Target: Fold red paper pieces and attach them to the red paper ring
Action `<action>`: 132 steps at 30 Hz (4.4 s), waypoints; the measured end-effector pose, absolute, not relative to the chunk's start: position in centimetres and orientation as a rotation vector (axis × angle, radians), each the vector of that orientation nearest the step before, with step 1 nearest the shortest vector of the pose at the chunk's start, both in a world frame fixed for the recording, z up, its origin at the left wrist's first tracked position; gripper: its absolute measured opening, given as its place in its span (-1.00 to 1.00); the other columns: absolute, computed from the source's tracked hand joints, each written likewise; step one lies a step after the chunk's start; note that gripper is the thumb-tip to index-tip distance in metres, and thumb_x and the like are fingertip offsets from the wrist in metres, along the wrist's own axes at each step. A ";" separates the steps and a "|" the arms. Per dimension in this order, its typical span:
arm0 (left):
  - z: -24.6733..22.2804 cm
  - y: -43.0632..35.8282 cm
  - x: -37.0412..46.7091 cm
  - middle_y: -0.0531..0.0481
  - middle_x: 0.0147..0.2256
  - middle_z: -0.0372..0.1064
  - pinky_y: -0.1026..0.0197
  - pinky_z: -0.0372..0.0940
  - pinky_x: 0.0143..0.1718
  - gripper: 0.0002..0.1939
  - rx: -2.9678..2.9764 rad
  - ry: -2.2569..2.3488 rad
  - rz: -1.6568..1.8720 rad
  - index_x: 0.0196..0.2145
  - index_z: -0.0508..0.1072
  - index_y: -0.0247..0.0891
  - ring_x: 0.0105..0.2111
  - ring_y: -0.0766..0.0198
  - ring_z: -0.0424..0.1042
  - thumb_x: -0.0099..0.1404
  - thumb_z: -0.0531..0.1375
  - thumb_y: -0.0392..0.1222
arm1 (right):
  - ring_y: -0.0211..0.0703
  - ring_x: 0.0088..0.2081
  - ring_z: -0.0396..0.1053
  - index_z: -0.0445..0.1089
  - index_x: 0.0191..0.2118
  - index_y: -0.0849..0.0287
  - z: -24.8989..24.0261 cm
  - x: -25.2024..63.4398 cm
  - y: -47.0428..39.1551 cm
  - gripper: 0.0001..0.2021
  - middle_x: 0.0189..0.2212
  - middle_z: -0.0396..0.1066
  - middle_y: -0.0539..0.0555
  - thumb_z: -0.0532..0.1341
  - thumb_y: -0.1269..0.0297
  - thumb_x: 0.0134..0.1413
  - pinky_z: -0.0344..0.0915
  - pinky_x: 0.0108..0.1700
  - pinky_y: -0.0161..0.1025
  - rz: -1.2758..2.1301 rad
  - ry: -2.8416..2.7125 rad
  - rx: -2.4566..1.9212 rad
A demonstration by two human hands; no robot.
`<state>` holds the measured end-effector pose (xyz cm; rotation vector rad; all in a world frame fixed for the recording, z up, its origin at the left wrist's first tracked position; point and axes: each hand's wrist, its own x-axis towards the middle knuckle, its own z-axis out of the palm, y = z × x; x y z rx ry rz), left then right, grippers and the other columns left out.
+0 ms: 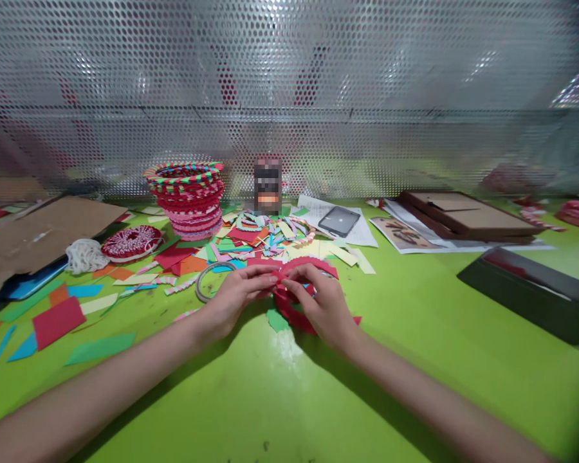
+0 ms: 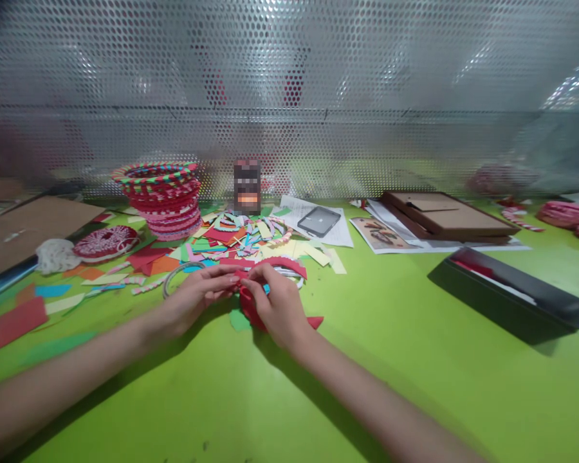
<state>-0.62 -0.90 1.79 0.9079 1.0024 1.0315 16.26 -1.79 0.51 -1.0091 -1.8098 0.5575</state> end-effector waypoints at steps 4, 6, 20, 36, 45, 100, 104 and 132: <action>2.2 -0.8 -0.6 -0.04 -0.37 0.51 0.24 0.25 -0.30 -0.80 1.086 1.079 1.049 -0.34 0.58 -0.25 -0.38 0.27 0.42 -0.01 0.38 -0.27 | -0.22 -0.43 0.33 0.31 -0.39 0.13 0.2 16.1 -1.2 -0.87 -0.48 0.39 0.00 0.21 0.23 0.13 0.28 -0.37 -0.24 0.940 -1.540 -0.989; 2.4 -0.8 -0.6 -0.05 -0.39 0.51 0.23 0.26 -0.29 -0.82 1.143 1.093 1.036 -0.38 0.58 -0.26 -0.40 0.28 0.42 -0.02 0.39 -0.28 | -0.22 -0.43 0.34 0.31 -0.40 0.13 0.0 16.1 -1.0 -0.85 -0.48 0.38 0.00 0.26 0.21 0.08 0.30 -0.37 -0.24 1.020 -1.458 -0.977; 1.8 -0.8 -0.5 -0.06 -0.45 0.50 0.17 0.37 -0.26 -0.80 0.993 1.026 1.033 -0.45 0.56 -0.32 -0.44 0.28 0.45 -0.10 0.43 -0.24 | 0.07 -0.23 0.52 0.48 -0.09 0.24 0.1 16.6 -2.8 -0.71 -0.19 0.55 0.28 0.06 0.50 0.19 0.49 -0.24 -0.03 -0.151 -2.175 -0.765; 1.5 -0.8 -0.6 -0.03 -0.36 0.50 0.25 0.39 -0.22 -0.80 0.913 0.940 1.114 -0.39 0.57 -0.32 -0.37 0.34 0.47 0.01 0.40 -0.17 | -0.14 -0.38 0.47 0.45 -0.33 0.15 0.5 15.5 -2.2 -0.88 -0.41 0.52 0.09 0.24 0.23 0.11 0.42 -0.29 -0.18 0.757 -1.513 -1.012; 1.8 -1.5 -0.4 -0.02 -0.37 0.52 0.21 0.36 -0.26 -0.79 1.344 1.102 1.216 -0.35 0.56 -0.27 -0.36 0.28 0.45 0.11 0.33 -0.08 | -0.26 -0.42 0.41 0.48 -0.48 0.19 0.9 15.2 -1.6 -0.72 -0.51 0.45 0.00 0.49 0.16 -0.31 0.35 -0.21 -0.23 1.594 -0.906 -0.951; -1.5 -0.1 -2.0 -0.10 -0.41 0.55 0.23 0.35 -0.38 -0.84 2.613 1.120 1.303 -0.30 0.50 -0.32 -0.42 0.21 0.52 0.30 0.10 -0.35 | -0.04 -0.31 0.45 0.57 -0.38 0.12 0.1 16.4 -0.8 -0.89 -0.37 0.53 0.13 0.37 0.24 -0.08 0.37 -0.16 -0.01 1.069 -1.576 -1.035; -1.4 -0.2 -2.0 -0.10 -0.42 0.54 0.23 0.33 -0.40 -0.83 2.596 1.125 1.291 -0.32 0.50 -0.31 -0.43 0.21 0.51 0.28 0.10 -0.38 | -0.01 -0.31 0.45 0.57 -0.36 0.14 0.4 16.7 -0.9 -0.85 -0.39 0.53 0.14 0.36 0.19 -0.08 0.37 -0.15 0.02 1.134 -1.590 -1.089; 1.3 -8.4 -2.1 0.07 -0.62 0.15 0.26 -0.02 -0.60 -0.78 2.595 0.913 1.193 -0.55 0.16 -0.22 -0.61 0.34 0.11 0.15 -0.02 -0.48 | -0.23 -0.59 0.11 0.22 -0.45 0.15 1.8 15.5 -9.3 -0.73 -0.61 0.30 0.02 -0.07 0.60 0.13 -0.05 -0.55 -0.25 -0.014 -2.367 -0.622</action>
